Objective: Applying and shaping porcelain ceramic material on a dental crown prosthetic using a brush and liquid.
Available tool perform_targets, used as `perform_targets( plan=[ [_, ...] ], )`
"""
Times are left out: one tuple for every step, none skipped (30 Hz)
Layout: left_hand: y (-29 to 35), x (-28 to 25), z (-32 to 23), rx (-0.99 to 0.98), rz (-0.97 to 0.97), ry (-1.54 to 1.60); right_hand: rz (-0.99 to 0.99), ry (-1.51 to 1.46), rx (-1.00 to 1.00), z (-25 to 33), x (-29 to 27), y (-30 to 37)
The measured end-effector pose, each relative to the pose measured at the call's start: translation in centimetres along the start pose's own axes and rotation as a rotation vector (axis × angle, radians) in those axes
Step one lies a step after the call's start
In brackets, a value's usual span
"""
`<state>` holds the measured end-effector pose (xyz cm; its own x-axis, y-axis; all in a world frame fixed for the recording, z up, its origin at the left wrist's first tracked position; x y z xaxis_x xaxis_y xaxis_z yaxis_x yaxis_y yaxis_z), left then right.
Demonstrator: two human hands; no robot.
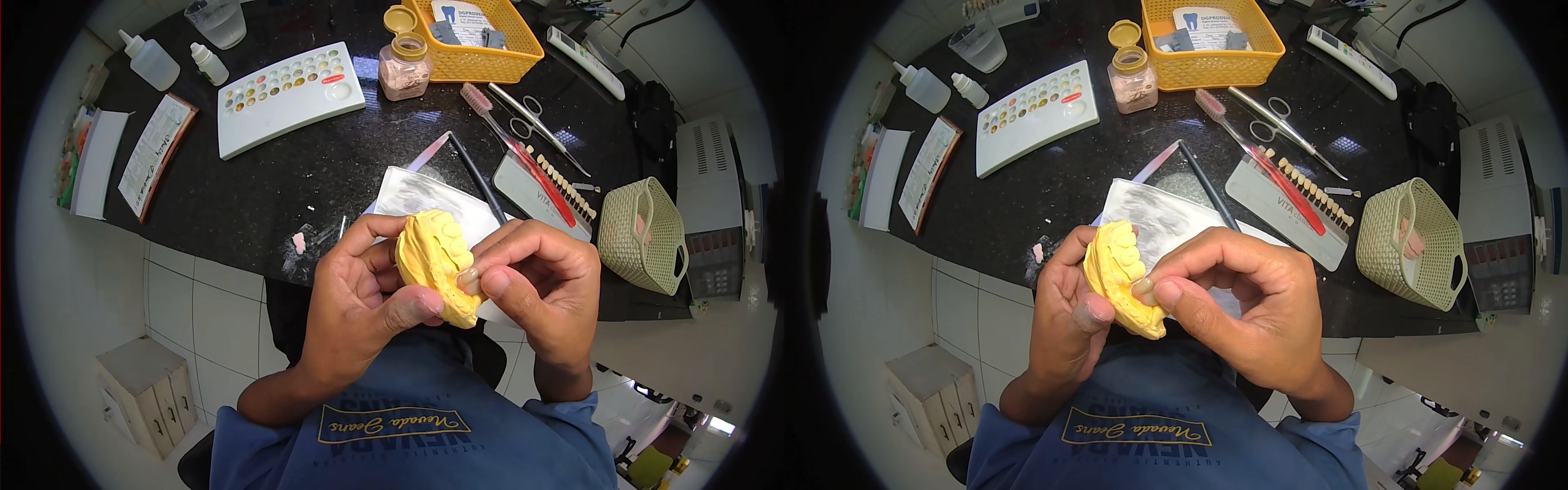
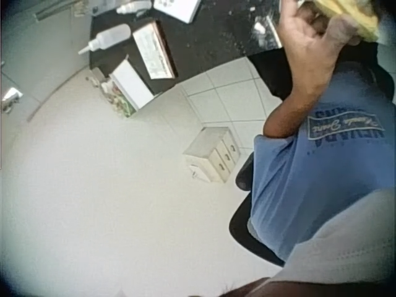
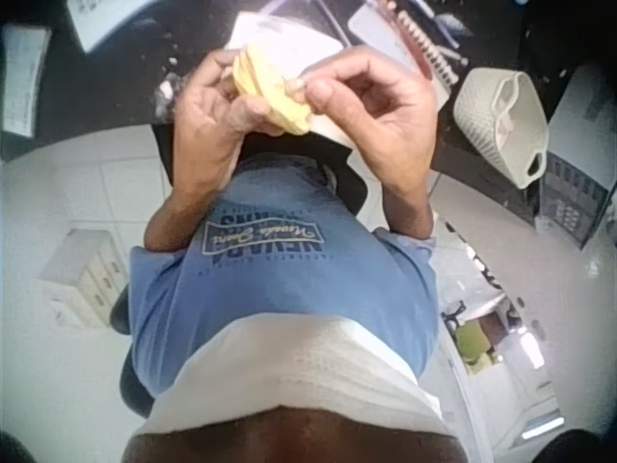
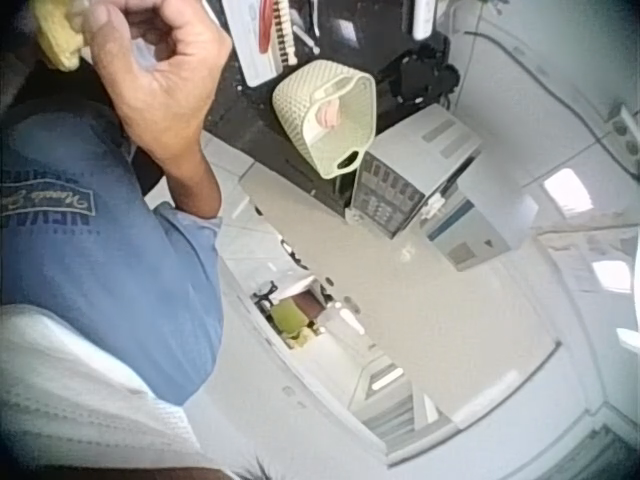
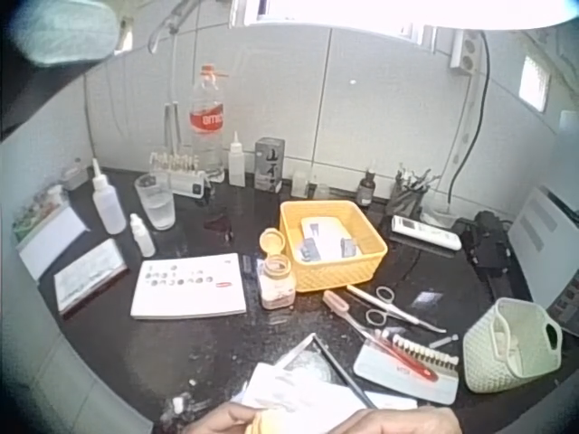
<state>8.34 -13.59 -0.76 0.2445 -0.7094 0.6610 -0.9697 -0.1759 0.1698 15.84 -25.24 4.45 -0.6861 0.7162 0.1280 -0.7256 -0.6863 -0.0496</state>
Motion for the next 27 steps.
perform_targets(
  plan=[
    [0.03, 0.07, 0.00, -0.012, -0.003, 0.000, 0.000, 0.000, 0.000, 0.04, 0.02, 0.02],
    [0.05, 0.09, 0.03, -0.023, -0.006, 0.000, -0.003, -0.001, -0.001, 0.10, 0.05, 0.02],
    [0.06, 0.08, 0.03, -0.023, -0.007, 0.000, -0.006, -0.002, -0.002, 0.13, 0.06, 0.03],
    [0.05, 0.08, 0.04, -0.023, -0.004, 0.002, -0.006, -0.003, -0.002, 0.12, 0.05, 0.06],
    [0.06, 0.09, 0.04, -0.023, -0.001, 0.004, -0.008, 0.007, 0.002, 0.08, 0.01, 0.11],
    [0.08, 0.08, 0.03, -0.023, -0.002, 0.004, -0.011, 0.016, 0.005, 0.04, -0.01, 0.13],
    [0.10, 0.06, 0.03, -0.025, -0.004, 0.004, -0.010, 0.016, 0.005, 0.03, 0.02, 0.12],
    [0.10, 0.04, 0.03, -0.028, -0.005, 0.004, -0.010, 0.014, 0.008, 0.02, 0.04, 0.08],
    [0.10, 0.01, 0.02, -0.027, -0.005, 0.004, -0.010, 0.012, 0.011, 0.01, 0.06, 0.06],
    [0.10, -0.02, 0.01, -0.025, -0.006, 0.000, -0.009, 0.012, 0.011, -0.02, 0.08, 0.05],
    [0.08, -0.06, -0.01, -0.023, -0.006, -0.005, -0.010, 0.014, 0.007, -0.04, 0.09, 0.03],
    [0.07, -0.08, 0.02, -0.023, -0.006, -0.004, -0.012, 0.016, 0.003, -0.06, 0.09, 0.01],
    [0.04, -0.12, -0.02, -0.010, -0.007, -0.008, -0.011, 0.017, 0.003, -0.09, 0.11, 0.00],
    [0.04, -0.15, -0.06, 0.003, -0.009, -0.012, -0.012, 0.014, 0.000, -0.11, 0.11, -0.01],
    [0.03, -0.18, -0.05, 0.004, -0.010, -0.011, -0.013, 0.011, -0.003, -0.10, 0.11, -0.02],
    [-0.01, -0.17, -0.06, 0.005, -0.005, -0.013, -0.012, 0.011, -0.002, -0.06, 0.16, -0.05],
    [-0.01, -0.17, -0.04, 0.007, 0.001, -0.014, -0.026, 0.020, -0.003, 0.05, 0.16, -0.07],
    [0.02, -0.17, -0.06, 0.007, 0.001, -0.012, -0.039, 0.029, -0.005, 0.12, 0.16, -0.09],
    [0.07, -0.15, -0.08, -0.001, -0.001, -0.009, -0.039, 0.031, -0.004, 0.13, 0.27, -0.08],
    [0.06, -0.13, -0.06, -0.009, -0.003, -0.007, -0.050, 0.023, 0.002, 0.10, 0.28, -0.08],
    [0.03, -0.16, -0.03, -0.009, -0.003, -0.006, -0.061, 0.015, 0.008, 0.07, 0.25, -0.08],
    [-0.01, -0.20, 0.01, -0.005, -0.001, -0.013, -0.062, 0.016, 0.008, 0.07, 0.25, -0.09],
    [-0.02, -0.23, 0.02, 0.000, 0.000, -0.020, -0.063, 0.015, 0.010, 0.06, 0.25, -0.10],
    [-0.04, -0.26, 0.07, 0.000, 0.000, -0.019, -0.065, 0.015, 0.012, 0.05, 0.25, -0.11],
    [-0.07, -0.25, 0.06, 0.011, 0.000, -0.017, -0.064, 0.015, 0.012, 0.07, 0.27, -0.14],
    [-0.07, -0.26, 0.01, 0.022, 0.001, -0.015, -0.065, 0.013, 0.016, 0.07, 0.29, -0.16],
    [-0.07, -0.28, 0.02, 0.022, 0.000, -0.014, -0.066, 0.011, 0.021, 0.05, 0.30, -0.17]
  ],
)
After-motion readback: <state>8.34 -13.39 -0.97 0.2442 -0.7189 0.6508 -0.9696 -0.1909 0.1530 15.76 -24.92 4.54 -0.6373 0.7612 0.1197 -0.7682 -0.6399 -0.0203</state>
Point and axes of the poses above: each hand's wrist, its own y-axis away from the middle knuckle, its own x-axis out of the palm, z = x × y, the point moved 7 cm from there along -y, towards the middle knuckle, and after that the axes turned 2 degrees about -z, right-handed, at the moved point
